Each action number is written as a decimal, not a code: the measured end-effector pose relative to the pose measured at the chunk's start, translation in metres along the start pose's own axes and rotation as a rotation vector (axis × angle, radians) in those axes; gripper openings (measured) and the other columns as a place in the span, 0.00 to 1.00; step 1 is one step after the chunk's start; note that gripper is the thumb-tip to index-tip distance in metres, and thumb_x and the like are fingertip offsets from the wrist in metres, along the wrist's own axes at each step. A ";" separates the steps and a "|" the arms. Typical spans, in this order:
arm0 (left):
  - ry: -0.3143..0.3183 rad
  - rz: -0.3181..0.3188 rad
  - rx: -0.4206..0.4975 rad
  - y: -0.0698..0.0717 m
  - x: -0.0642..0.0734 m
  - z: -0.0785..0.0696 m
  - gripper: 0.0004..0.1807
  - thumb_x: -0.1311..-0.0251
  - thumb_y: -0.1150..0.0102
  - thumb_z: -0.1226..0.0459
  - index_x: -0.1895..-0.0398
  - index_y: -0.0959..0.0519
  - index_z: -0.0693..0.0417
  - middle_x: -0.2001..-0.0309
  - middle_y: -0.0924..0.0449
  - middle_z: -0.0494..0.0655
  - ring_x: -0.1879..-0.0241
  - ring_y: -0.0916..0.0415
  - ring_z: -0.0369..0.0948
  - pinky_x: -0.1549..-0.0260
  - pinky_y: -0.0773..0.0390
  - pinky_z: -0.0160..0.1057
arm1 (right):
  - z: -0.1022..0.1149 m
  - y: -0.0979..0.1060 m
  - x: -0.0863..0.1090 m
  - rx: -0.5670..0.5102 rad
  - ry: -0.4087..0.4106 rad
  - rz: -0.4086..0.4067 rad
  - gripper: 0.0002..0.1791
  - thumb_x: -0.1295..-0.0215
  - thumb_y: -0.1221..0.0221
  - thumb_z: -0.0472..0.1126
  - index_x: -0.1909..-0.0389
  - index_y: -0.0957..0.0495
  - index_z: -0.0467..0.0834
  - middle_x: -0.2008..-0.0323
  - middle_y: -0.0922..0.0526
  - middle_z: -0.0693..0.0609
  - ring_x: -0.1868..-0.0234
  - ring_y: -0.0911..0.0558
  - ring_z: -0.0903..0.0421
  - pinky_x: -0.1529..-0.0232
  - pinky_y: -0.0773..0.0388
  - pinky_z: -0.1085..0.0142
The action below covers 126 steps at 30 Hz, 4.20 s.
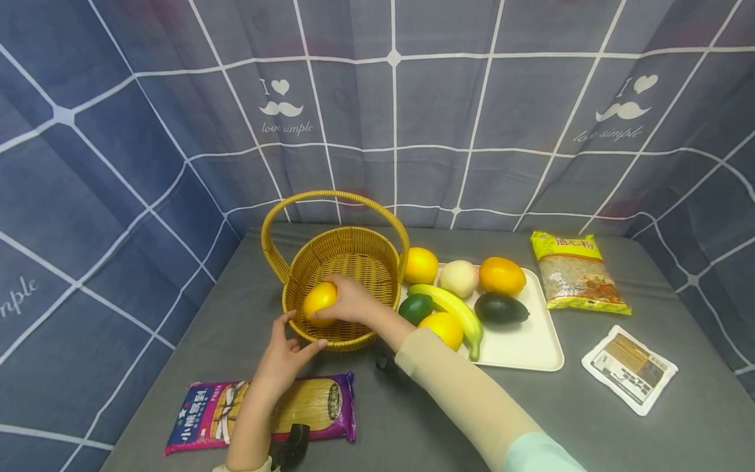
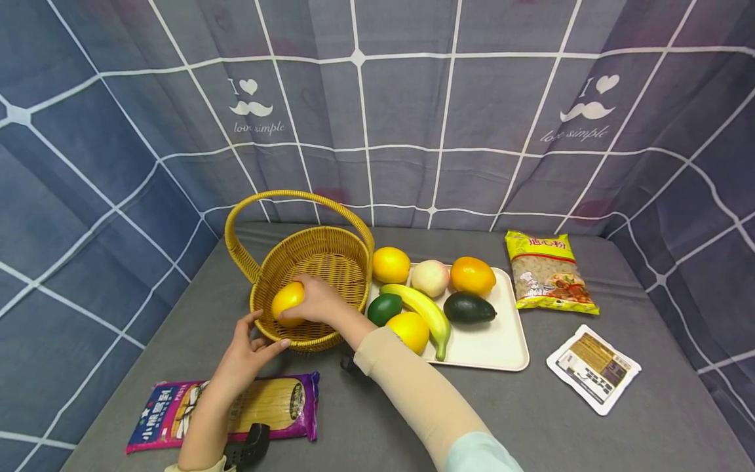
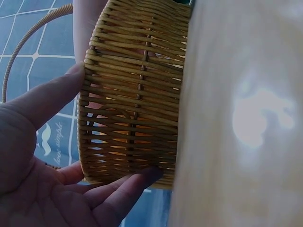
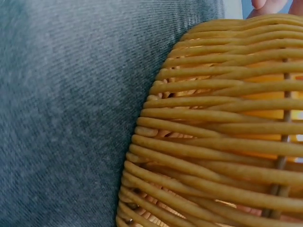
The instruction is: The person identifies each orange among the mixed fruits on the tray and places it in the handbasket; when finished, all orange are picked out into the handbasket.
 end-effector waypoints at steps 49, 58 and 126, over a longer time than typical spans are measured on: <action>0.004 0.014 -0.008 -0.002 -0.003 0.004 0.50 0.41 0.36 0.47 0.27 0.59 0.47 0.34 0.42 0.73 0.36 0.38 0.63 0.43 0.34 0.63 | 0.034 0.142 0.135 -0.348 0.185 -0.503 0.40 0.45 0.30 0.49 0.31 0.35 0.60 0.36 0.30 0.60 0.42 0.25 0.55 0.44 0.27 0.58; 0.001 0.016 -0.013 -0.002 -0.001 0.003 0.50 0.41 0.37 0.48 0.26 0.59 0.49 0.29 0.52 0.71 0.36 0.39 0.63 0.44 0.34 0.63 | -0.011 0.186 0.165 -0.393 0.109 -0.707 0.39 0.40 0.33 0.43 0.29 0.38 0.55 0.35 0.31 0.50 0.40 0.27 0.50 0.41 0.29 0.55; -0.018 0.017 0.037 -0.002 -0.001 0.007 0.51 0.42 0.35 0.47 0.27 0.59 0.49 0.29 0.56 0.71 0.35 0.43 0.66 0.46 0.33 0.64 | -0.196 0.181 0.177 -0.140 -0.498 -0.590 0.52 0.41 0.38 0.62 0.26 0.50 0.37 0.29 0.46 0.33 0.32 0.42 0.33 0.35 0.45 0.40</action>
Point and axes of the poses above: each hand's wrist, its own x-axis away from the middle knuckle, its own y-axis out of the back of the hand, z = x × y, the point moved 4 cm from there along -x, towards the middle knuckle
